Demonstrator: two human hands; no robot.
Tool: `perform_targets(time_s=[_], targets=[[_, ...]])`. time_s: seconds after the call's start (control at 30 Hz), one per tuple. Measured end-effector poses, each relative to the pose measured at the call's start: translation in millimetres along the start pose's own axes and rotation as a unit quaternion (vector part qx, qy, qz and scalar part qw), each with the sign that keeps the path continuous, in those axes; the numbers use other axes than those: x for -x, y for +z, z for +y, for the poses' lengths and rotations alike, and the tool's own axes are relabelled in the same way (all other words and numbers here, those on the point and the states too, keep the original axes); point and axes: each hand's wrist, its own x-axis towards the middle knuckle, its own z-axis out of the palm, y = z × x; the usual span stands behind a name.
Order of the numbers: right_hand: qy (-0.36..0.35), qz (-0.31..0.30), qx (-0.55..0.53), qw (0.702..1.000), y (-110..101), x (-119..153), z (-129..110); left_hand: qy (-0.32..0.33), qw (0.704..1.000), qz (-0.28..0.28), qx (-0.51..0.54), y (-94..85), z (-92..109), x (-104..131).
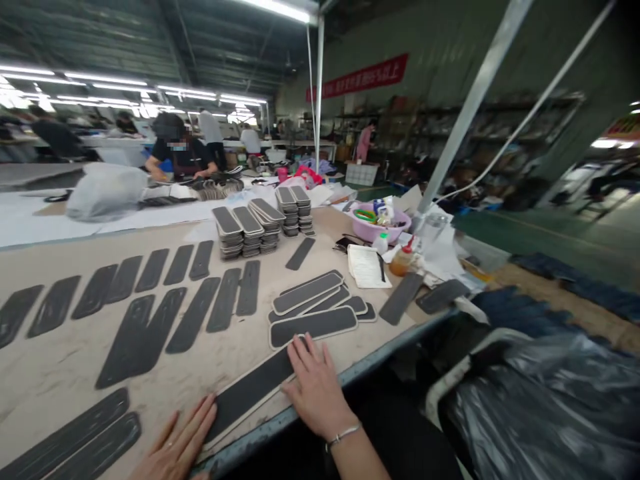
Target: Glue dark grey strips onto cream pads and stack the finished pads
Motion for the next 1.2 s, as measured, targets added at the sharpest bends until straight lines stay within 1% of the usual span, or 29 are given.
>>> perform_targets(time_s=[0.03, 0.1, 0.17, 0.2, 0.27, 0.33, 0.37, 0.4, 0.43, 0.5, 0.53, 0.6, 0.67, 0.73, 0.8, 0.87, 0.93, 0.97, 1.03, 1.07, 1.1, 1.13, 1.2], targets=[[-0.005, -0.004, -0.012, 1.000, -1, 4, -2, 0.007, 1.000, 0.013, -0.006, 1.7, -4, -1], [-0.001, -0.016, -0.034, 0.999, -3, 9, -5, 0.007, 1.000, 0.023, -0.001, -0.9, -9, -4], [0.007, -0.018, -0.055, 0.998, -3, 12, -4, -0.013, 0.999, 0.014, 0.037, -7.2, -12, -12], [0.008, -0.013, -0.067, 0.998, -2, 12, -2, -0.035, 0.997, 0.007, 0.067, -10.4, -13, -17], [0.007, 0.003, -0.090, 0.996, 0, 12, 1, -0.110, 0.985, -0.010, 0.131, -15.6, -13, -31], [0.013, 0.031, -0.104, 0.994, 3, 12, 5, -0.203, 0.963, -0.029, 0.173, -20.5, -11, -47], [0.015, 0.048, -0.107, 0.993, 4, 13, 6, -0.241, 0.951, -0.047, 0.186, -23.5, -10, -55], [0.015, 0.065, -0.109, 0.992, 4, 14, 6, -0.265, 0.941, -0.072, 0.196, -27.2, -8, -63], [0.012, 0.083, -0.109, 0.990, 3, 15, 6, -0.279, 0.933, -0.100, 0.203, -31.4, -7, -70], [0.001, 0.112, -0.110, 0.988, -2, 20, 4, -0.281, 0.925, -0.154, 0.202, -41.2, -3, -81], [-0.006, 0.123, -0.111, 0.986, -5, 22, 3, -0.276, 0.924, -0.172, 0.201, -46.4, -2, -85], [-0.015, 0.143, -0.114, 0.983, -14, 25, 2, -0.259, 0.919, -0.184, 0.232, -57.1, -1, -89], [-0.019, 0.167, -0.125, 0.978, -22, 28, 1, -0.243, 0.903, -0.171, 0.310, -68.9, -2, -90], [-0.023, 0.188, -0.142, 0.972, -28, 30, 1, -0.240, 0.874, -0.153, 0.394, -82.3, -2, -93], [-0.032, 0.202, -0.161, 0.966, -33, 32, 0, -0.255, 0.851, -0.134, 0.440, -95.4, -2, -100], [-0.048, 0.215, -0.176, 0.959, -38, 35, 0, -0.279, 0.833, -0.116, 0.464, -104.4, 0, -113], [-0.063, 0.239, -0.184, 0.951, -42, 38, 1, -0.314, 0.814, -0.094, 0.479, -105.5, 2, -132], [-0.066, 0.253, -0.186, 0.947, -44, 39, 2, -0.328, 0.803, -0.086, 0.491, -102.7, 4, -144], [-0.063, 0.278, -0.189, 0.940, -47, 41, 4, -0.326, 0.786, -0.076, 0.520, -90.9, 8, -170], [-0.058, 0.286, -0.190, 0.937, -48, 41, 5, -0.313, 0.788, -0.073, 0.525, -82.8, 10, -183], [-0.050, 0.289, -0.191, 0.937, -48, 41, 6, -0.297, 0.806, -0.071, 0.507, -74.1, 12, -196], [-0.041, 0.289, -0.193, 0.937, -48, 41, 7, -0.283, 0.835, -0.069, 0.467, -65.4, 14, -208], [-0.010, 0.284, -0.200, 0.938, -45, 39, 10, -0.269, 0.895, -0.057, 0.352, -49.7, 15, -231]])
